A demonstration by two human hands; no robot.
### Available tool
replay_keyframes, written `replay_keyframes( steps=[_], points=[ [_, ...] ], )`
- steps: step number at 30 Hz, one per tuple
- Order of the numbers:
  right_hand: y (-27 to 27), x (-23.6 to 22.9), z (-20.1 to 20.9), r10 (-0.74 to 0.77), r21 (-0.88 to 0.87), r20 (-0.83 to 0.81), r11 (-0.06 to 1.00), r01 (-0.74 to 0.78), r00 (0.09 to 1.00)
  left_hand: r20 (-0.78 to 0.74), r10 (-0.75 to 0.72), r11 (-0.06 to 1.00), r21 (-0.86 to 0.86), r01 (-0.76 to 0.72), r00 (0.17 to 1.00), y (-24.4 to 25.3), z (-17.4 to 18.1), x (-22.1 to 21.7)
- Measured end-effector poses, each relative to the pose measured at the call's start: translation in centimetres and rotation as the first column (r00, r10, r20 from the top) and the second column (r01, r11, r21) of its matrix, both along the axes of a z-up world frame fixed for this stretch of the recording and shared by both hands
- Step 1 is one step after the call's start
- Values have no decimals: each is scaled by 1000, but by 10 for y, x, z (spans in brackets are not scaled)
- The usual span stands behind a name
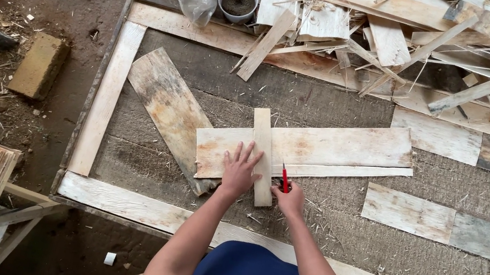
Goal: The person handles various thin wood scraps on a floor workspace, using a small red utility knife to score or cut a piece of wood and then snapping or breaking the pieces by hand.
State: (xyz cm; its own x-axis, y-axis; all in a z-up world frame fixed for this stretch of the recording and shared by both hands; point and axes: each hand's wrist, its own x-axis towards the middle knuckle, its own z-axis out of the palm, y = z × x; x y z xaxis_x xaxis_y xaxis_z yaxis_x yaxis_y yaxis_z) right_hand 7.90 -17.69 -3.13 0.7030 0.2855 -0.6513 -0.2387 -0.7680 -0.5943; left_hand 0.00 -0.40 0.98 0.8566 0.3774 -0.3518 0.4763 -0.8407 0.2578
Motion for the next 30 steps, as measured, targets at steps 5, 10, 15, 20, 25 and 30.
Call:
replay_keyframes(
  steps=[5,10,15,20,25,30],
  points=[
    [1,-3,10,-5,2,-5,1000,5,1000,-24,-2,1000,7,2,1000,-5,9,4],
    [2,0,3,39,-29,25,999,-39,999,-35,-16,1000,8,16,999,-7,13,6],
    [-2,1,2,1,-13,5,1000,-1,1000,-51,5,1000,-7,-5,999,-8,16,7],
    [-4,5,4,-17,22,3,1000,17,1000,-60,23,999,-27,-24,998,-8,16,6],
    [-5,13,2,-13,10,4,1000,13,1000,-72,31,999,-19,-32,997,-10,21,13],
    [-5,11,6,-7,4,5,1000,7,1000,-68,38,999,-32,-41,997,-12,22,13]
  ],
)
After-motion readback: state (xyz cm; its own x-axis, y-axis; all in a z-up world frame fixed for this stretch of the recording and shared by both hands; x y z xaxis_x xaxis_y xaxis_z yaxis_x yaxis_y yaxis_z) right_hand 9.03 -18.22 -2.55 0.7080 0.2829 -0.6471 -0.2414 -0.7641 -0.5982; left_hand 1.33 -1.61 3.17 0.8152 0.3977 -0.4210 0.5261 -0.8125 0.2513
